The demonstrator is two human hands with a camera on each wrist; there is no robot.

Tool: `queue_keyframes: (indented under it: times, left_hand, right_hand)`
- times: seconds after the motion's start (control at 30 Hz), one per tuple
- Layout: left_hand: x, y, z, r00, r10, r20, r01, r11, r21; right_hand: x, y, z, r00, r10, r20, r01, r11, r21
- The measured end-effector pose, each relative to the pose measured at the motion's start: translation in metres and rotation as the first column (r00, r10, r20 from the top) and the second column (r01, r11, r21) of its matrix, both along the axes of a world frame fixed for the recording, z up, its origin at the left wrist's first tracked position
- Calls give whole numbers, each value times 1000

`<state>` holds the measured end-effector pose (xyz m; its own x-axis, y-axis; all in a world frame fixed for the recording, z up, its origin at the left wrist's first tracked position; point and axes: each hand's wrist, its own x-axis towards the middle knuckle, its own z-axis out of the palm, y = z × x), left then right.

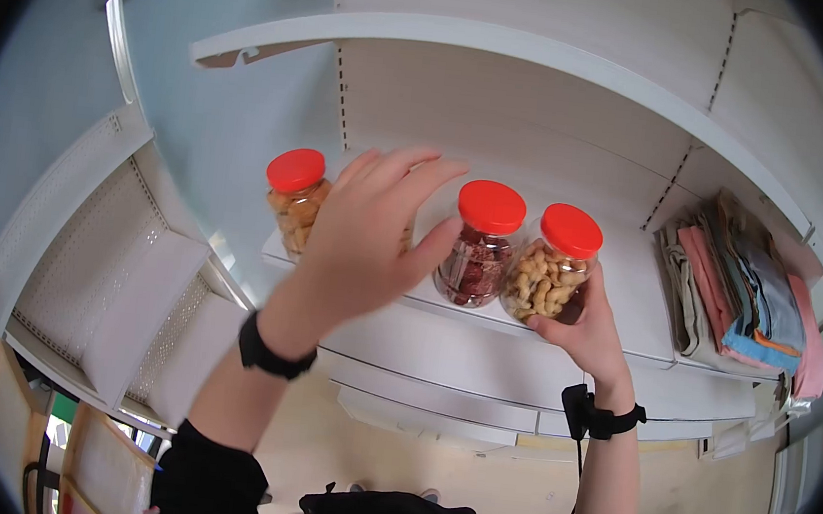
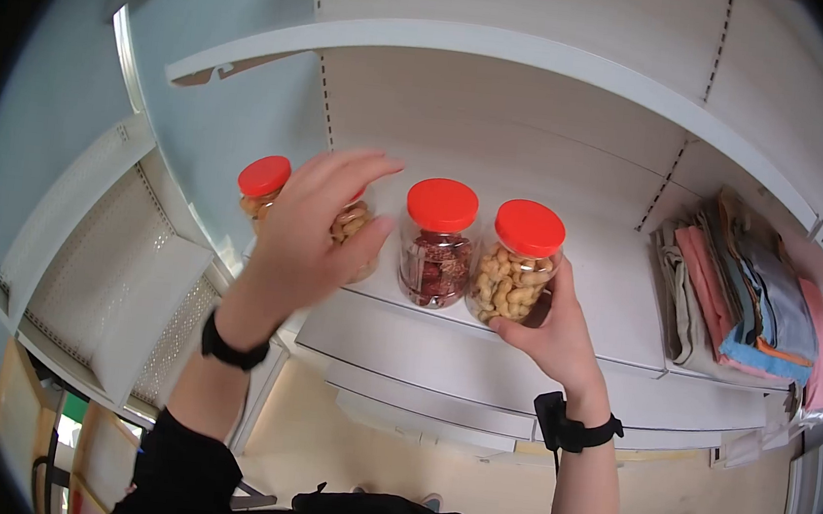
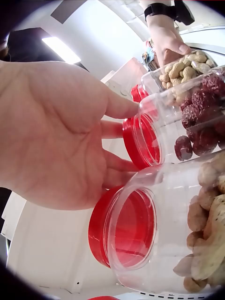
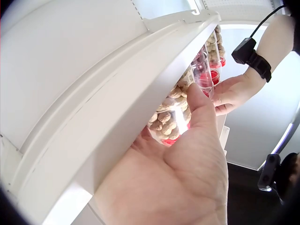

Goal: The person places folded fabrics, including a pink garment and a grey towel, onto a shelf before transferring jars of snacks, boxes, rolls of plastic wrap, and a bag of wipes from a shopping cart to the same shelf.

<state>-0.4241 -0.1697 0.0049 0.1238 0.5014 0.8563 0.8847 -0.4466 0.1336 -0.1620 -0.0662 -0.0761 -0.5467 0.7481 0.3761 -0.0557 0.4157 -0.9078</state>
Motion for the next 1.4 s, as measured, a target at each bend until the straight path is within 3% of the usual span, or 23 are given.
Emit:
queue_keyframes:
  times: [0.03, 0.07, 0.13, 0.17, 0.23, 0.33, 0.43, 0.63, 0.83, 1.03, 1.4]
  left_hand:
    - [-7, 1, 10, 997, -43, -61, 35, 993, -114]
    - [-7, 0, 16, 998, -34, -59, 27, 993, -113]
    - [3, 4, 26, 955, -7, -297, -88, 948, -306]
    - [7, 5, 30, 955, -5, -297, -90, 948, -305]
    - [14, 8, 36, 939, -20, -343, -185, 811, -555]
    - [7, 16, 27, 940, -17, -341, -145, 884, -445]
    - [1, 19, 23, 953, -76, -293, -63, 898, -435]
    - [1, 20, 16, 954, -42, -296, -73, 928, -366]
    - [1, 22, 12, 970, -77, -230, 7, 958, -288]
    - [6, 15, 19, 959, -28, -281, -84, 922, -379]
    - [10, 13, 21, 962, -22, -271, -89, 916, -390]
  right_hand:
    - [-2, -1, 0, 1000, 10, 6, -10, 1000, -1]
    - [-5, -2, 0, 1000, 4, 16, -4, 1000, 2]
    - [-12, -5, 2, 1000, 2, 25, -2, 1000, 8]
    - [-15, -6, 4, 999, 0, 32, -1, 1000, 9]
    - [-17, -8, 5, 999, -2, 41, 2, 1000, 8]
    - [-18, -9, 4, 1000, -3, 24, 3, 1000, -5]
    - [-13, -8, 2, 999, -1, 49, 2, 1000, -5]
    - [-9, -7, 2, 989, -59, 139, 49, 996, 74]
    - [-8, -6, 0, 990, -81, 117, 74, 995, 65]
    - [-6, -5, 1, 988, -82, 130, 70, 993, 93]
    - [-5, -3, -1, 986, -106, 132, 91, 989, 113]
